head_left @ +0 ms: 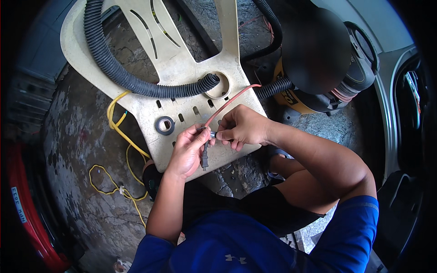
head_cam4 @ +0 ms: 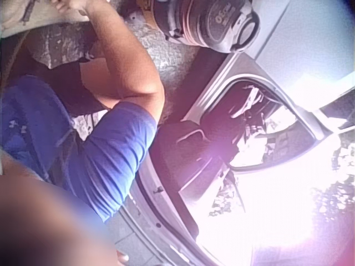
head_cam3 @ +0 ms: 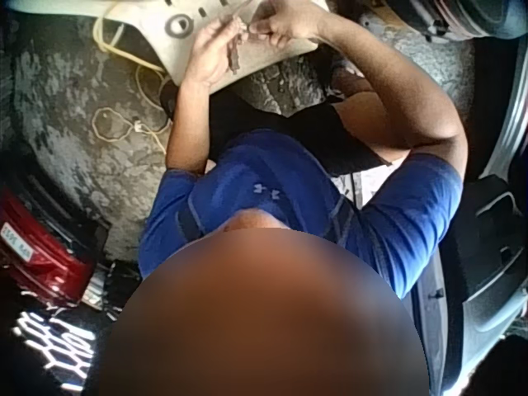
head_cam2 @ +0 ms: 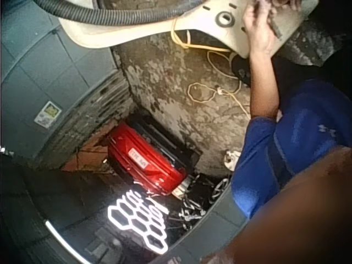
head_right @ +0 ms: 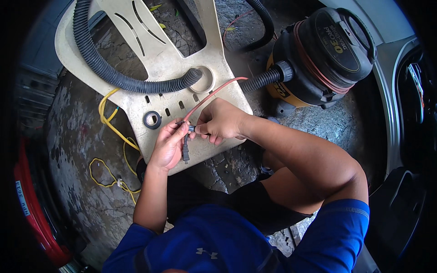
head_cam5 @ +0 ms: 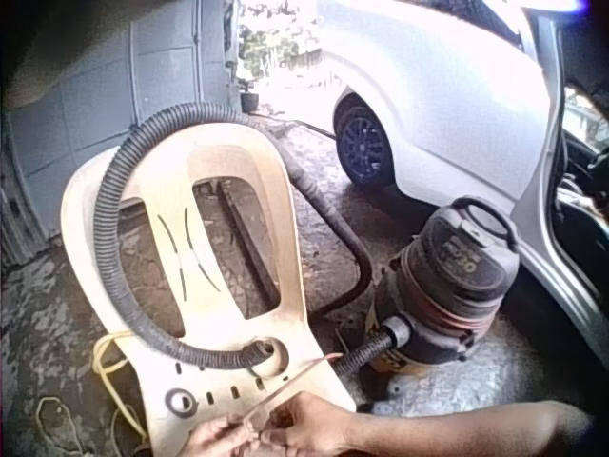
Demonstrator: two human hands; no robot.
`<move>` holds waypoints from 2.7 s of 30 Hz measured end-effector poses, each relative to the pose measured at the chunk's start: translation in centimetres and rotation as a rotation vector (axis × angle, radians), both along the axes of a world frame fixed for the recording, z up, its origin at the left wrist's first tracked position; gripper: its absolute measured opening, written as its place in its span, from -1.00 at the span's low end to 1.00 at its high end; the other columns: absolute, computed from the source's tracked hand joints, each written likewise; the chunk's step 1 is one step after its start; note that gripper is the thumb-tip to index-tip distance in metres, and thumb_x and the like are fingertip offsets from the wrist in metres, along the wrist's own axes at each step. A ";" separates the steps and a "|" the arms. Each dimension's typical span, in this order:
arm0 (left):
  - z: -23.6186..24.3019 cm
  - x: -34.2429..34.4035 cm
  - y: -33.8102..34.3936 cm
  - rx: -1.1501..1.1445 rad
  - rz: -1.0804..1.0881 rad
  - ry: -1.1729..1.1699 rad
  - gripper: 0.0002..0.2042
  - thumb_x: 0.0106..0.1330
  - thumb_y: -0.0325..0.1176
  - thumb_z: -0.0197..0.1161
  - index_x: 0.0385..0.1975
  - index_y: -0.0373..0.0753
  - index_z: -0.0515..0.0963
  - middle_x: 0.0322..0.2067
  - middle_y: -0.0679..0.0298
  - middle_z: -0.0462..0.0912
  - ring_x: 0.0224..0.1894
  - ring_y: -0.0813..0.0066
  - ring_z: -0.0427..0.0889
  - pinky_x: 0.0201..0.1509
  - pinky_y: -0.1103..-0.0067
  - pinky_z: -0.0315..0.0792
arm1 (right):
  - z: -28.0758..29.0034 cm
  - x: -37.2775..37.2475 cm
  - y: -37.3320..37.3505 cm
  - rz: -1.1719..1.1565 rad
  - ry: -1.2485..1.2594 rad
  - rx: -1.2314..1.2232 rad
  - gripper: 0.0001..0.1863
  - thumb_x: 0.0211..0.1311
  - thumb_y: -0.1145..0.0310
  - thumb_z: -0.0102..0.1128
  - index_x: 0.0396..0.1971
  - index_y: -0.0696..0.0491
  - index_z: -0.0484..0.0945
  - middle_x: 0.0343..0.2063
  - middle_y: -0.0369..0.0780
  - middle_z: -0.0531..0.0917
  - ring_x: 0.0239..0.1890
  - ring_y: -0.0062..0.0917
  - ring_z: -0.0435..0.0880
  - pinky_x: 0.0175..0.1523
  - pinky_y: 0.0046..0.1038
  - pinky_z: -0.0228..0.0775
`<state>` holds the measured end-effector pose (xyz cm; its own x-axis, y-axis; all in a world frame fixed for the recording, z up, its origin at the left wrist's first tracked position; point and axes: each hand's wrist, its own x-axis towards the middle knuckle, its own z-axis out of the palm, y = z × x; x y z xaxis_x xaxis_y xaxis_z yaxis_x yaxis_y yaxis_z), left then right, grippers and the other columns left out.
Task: Repairing a damaged electrical wire using black electrical tape.
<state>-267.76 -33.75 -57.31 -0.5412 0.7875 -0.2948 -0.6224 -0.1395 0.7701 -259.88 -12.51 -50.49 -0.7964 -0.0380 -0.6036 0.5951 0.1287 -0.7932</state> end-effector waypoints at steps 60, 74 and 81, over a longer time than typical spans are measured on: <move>-0.5 2.2 -2.5 -0.283 0.150 0.144 -0.80 0.58 -0.40 0.15 0.03 -0.35 0.60 -0.12 0.14 0.73 -0.15 0.43 0.76 -0.02 0.44 0.73 | -0.9 -0.4 -3.1 0.055 0.054 -0.015 -0.78 0.47 0.38 0.28 -0.19 0.27 0.69 -0.40 -0.24 0.71 -0.42 -0.59 0.70 -0.39 -0.45 0.67; 0.3 1.9 -1.3 -0.140 -0.034 -0.043 -0.84 0.61 -0.32 0.22 -0.07 -0.28 0.63 -0.13 0.23 0.73 -0.11 0.44 0.74 -0.04 0.38 0.71 | -0.3 0.6 -2.6 0.124 0.084 0.265 -0.63 0.41 0.22 0.33 -0.34 0.31 0.77 -0.58 -0.08 0.70 -0.58 -0.41 0.73 -0.46 -0.37 0.57; 0.2 2.1 -0.7 0.020 0.113 -0.108 -0.84 0.59 -0.30 0.27 -0.09 -0.25 0.64 -0.20 0.30 0.74 -0.18 0.56 0.68 -0.09 0.51 0.58 | 2.1 0.4 -2.5 0.032 -0.005 0.143 -0.64 0.38 0.20 0.34 -0.36 0.25 0.80 -0.59 -0.14 0.67 -0.58 -0.49 0.66 -0.40 -0.42 0.56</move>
<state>-265.70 -34.42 -57.15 -0.5928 0.7297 -0.3407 -0.6808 -0.2281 0.6960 -259.52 -15.02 -48.34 -0.7931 0.0229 -0.6086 0.5927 0.2592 -0.7626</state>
